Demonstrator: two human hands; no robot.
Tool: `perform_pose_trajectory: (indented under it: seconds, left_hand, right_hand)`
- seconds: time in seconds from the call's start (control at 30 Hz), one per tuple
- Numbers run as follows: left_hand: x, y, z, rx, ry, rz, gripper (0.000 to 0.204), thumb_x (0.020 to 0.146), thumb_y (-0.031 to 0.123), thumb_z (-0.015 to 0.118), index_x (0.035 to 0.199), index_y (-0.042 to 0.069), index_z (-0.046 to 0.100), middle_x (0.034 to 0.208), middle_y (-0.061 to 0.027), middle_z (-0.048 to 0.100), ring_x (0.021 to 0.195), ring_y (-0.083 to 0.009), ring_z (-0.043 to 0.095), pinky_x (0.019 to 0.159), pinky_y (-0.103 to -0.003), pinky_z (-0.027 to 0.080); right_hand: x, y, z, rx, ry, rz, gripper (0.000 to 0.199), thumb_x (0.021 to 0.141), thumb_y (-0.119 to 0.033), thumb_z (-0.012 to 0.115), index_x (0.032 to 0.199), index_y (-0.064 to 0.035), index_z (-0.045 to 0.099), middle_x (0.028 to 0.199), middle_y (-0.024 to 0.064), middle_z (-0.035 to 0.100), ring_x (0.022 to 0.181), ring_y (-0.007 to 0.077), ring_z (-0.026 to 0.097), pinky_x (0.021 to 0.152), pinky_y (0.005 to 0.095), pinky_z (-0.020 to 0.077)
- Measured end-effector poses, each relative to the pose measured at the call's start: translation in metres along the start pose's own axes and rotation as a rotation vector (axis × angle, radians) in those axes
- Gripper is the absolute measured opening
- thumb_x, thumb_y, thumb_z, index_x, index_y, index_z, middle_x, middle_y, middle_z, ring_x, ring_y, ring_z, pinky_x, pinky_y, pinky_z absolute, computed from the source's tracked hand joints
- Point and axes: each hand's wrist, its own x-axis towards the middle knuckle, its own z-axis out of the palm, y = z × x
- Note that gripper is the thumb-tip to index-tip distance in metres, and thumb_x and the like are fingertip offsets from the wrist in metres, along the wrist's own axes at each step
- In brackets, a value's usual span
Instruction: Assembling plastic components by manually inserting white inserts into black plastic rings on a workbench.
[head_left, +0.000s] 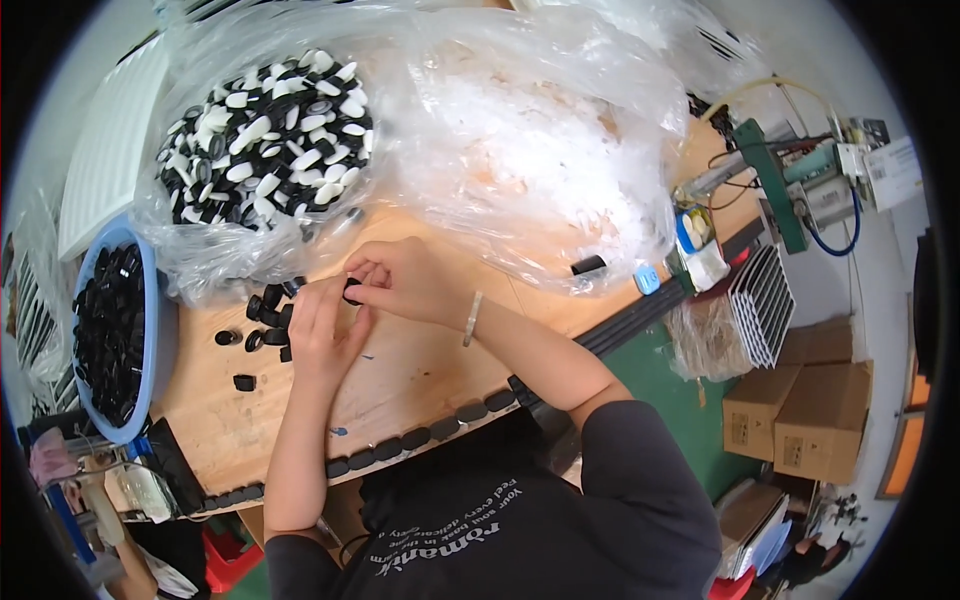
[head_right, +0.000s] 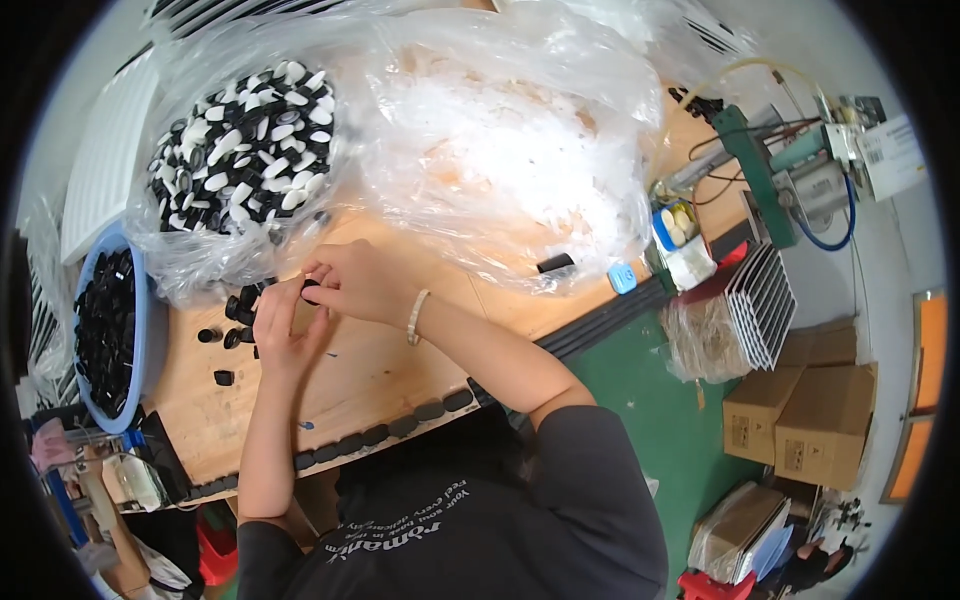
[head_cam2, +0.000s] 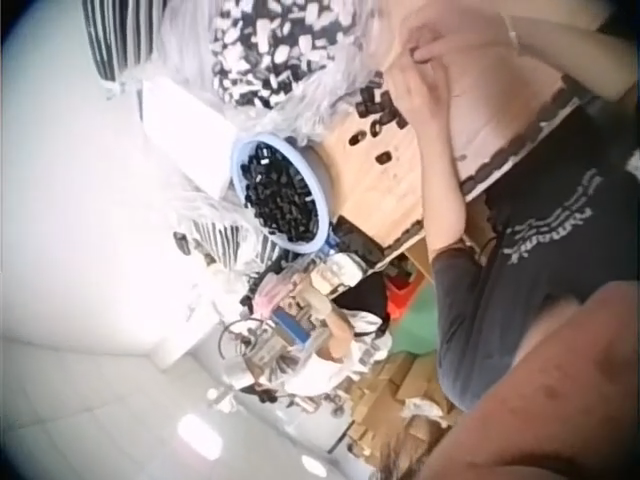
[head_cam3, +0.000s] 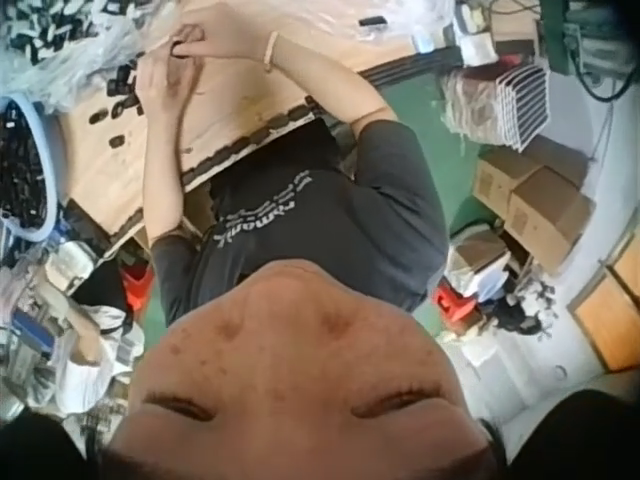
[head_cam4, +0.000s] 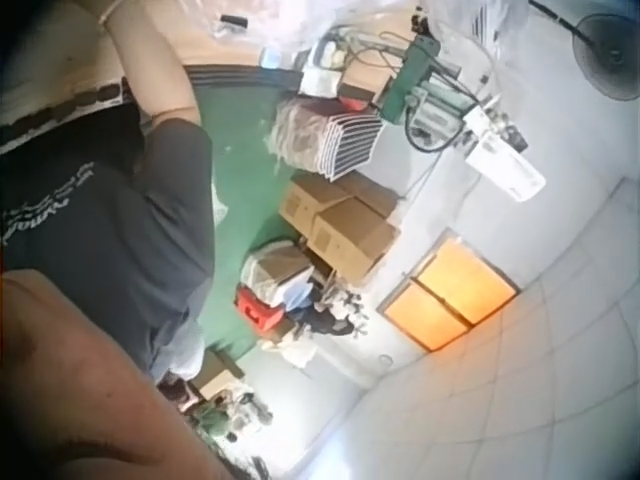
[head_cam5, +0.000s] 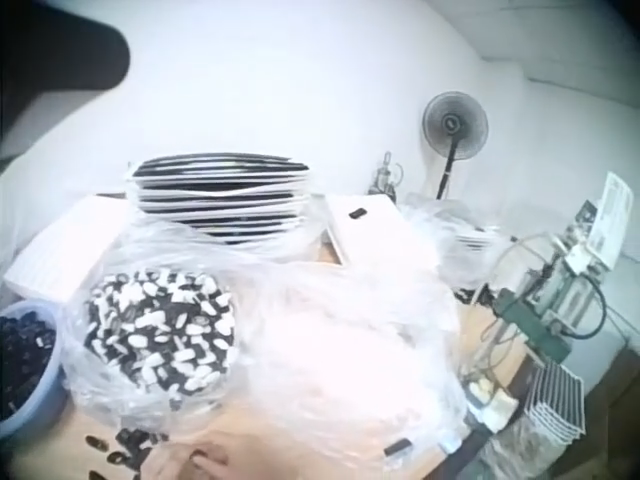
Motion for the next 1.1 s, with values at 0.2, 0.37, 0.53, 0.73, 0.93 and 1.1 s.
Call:
perform_pose_trajectory:
  seconds: [0.2,0.37,0.53,0.73,0.93,1.1]
  left_hand:
    - [-0.003,0.001,0.012,0.022,-0.018,0.018,0.047,0.064,0.0,0.074,0.108,-0.002,0.059,0.098,-0.0155,0.062,0.086,-0.0315,0.06,0.075,-0.037,0.05]
    - [-0.005,-0.001,0.008,-0.015,0.038,-0.124,0.045,0.063,-0.002,0.071,0.106,-0.002,0.061,0.094,-0.014,0.064,0.085,-0.0299,0.061,0.077,-0.036,0.049]
    - [0.005,-0.002,-0.006,-0.128,0.165,-0.053,0.049,0.06,-0.004,0.071,0.108,-0.003,0.061,0.096,-0.0142,0.065,0.087,-0.029,0.062,0.08,-0.035,0.048]
    - [0.006,0.004,-0.012,-0.214,0.178,0.08,0.049,0.058,-0.003,0.071,0.106,-0.004,0.061,0.093,-0.0148,0.064,0.085,-0.0289,0.061,0.078,-0.036,0.048]
    - [0.005,0.004,-0.012,-0.256,0.191,0.03,0.047,0.059,-0.003,0.069,0.105,-0.004,0.061,0.093,-0.014,0.064,0.085,-0.0287,0.06,0.079,-0.036,0.047]
    - [0.003,0.007,-0.018,-0.284,0.151,-0.048,0.047,0.06,-0.002,0.068,0.106,-0.005,0.061,0.094,-0.0136,0.065,0.09,-0.0281,0.06,0.083,-0.036,0.046]
  right_hand:
    - [-0.003,0.002,-0.004,-0.078,-0.003,-0.01,0.025,0.076,-0.011,0.072,0.096,0.0025,0.063,0.081,0.0138,0.069,0.07,0.0146,0.067,0.063,0.0258,0.0528]
    - [-0.015,-0.014,-0.058,-0.411,0.283,-0.022,0.02,0.079,-0.01,0.067,0.097,-0.0005,0.065,0.083,0.0105,0.069,0.068,0.0143,0.066,0.061,0.026,0.0511]
    - [-0.074,0.029,-0.177,-0.991,0.784,0.238,0.022,0.078,-0.015,0.066,0.094,0.0006,0.066,0.08,0.0181,0.067,0.076,0.0313,0.067,0.067,0.0372,0.0524]
    - [-0.083,0.068,-0.203,-1.153,0.576,0.471,0.02,0.076,-0.008,0.062,0.094,0.0,0.065,0.081,0.0221,0.066,0.081,0.0375,0.064,0.077,0.0432,0.0512]
    - [-0.083,0.06,-0.211,-1.116,0.579,0.558,0.021,0.072,-0.007,0.061,0.092,-0.0009,0.065,0.08,0.0219,0.066,0.085,0.0364,0.064,0.077,0.0422,0.0511]
    - [-0.09,0.058,-0.223,-0.997,0.528,0.473,0.018,0.068,-0.008,0.065,0.084,0.0001,0.068,0.071,0.0159,0.067,0.066,0.0277,0.065,0.065,0.035,0.0522]
